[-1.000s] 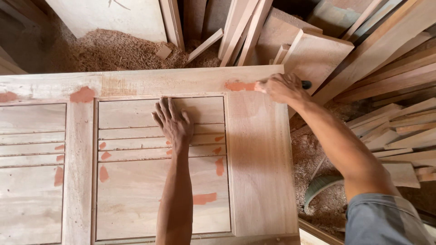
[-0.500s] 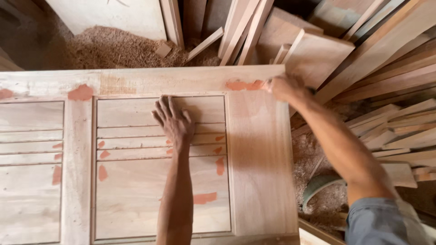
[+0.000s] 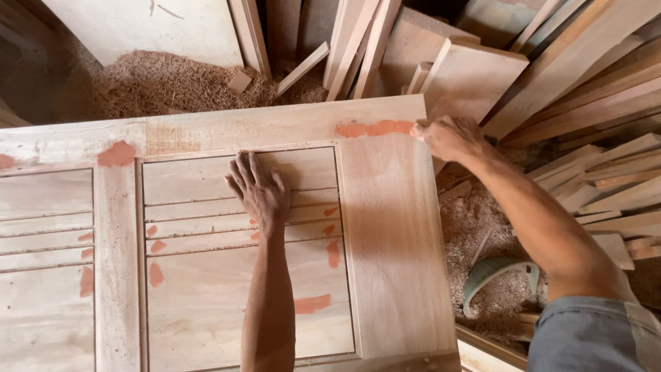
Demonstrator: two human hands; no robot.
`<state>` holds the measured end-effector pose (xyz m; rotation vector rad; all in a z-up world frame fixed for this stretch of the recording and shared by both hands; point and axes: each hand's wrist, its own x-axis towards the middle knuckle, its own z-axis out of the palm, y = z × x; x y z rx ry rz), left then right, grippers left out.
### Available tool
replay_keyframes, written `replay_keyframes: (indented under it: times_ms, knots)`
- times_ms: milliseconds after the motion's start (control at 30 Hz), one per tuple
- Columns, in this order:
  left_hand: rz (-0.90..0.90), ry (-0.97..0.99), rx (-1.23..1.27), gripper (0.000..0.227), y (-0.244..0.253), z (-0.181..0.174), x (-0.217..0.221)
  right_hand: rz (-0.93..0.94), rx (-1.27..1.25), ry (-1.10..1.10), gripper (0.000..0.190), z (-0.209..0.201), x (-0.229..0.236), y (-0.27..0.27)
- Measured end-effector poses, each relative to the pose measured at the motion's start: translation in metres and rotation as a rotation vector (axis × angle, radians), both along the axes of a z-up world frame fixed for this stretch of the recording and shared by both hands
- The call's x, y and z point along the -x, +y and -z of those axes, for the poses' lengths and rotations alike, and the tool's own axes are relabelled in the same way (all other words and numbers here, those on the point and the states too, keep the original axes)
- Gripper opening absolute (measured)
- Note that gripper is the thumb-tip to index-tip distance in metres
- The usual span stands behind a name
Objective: The person applies a reddish-orange filler material into grooves and holes on a wooden door using a small putty knife and their fingers, smoothing the material across the surface.
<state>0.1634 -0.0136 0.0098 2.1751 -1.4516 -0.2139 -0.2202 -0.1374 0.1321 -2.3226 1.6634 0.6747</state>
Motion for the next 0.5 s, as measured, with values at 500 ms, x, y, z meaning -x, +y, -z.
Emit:
replay_keyframes:
  times_ms: [500]
  knots:
    - [-0.014,-0.066,0.006,0.07,-0.004,0.01,0.002,0.469,-0.154,-0.241,0.041,-0.017,-0.019,0.031]
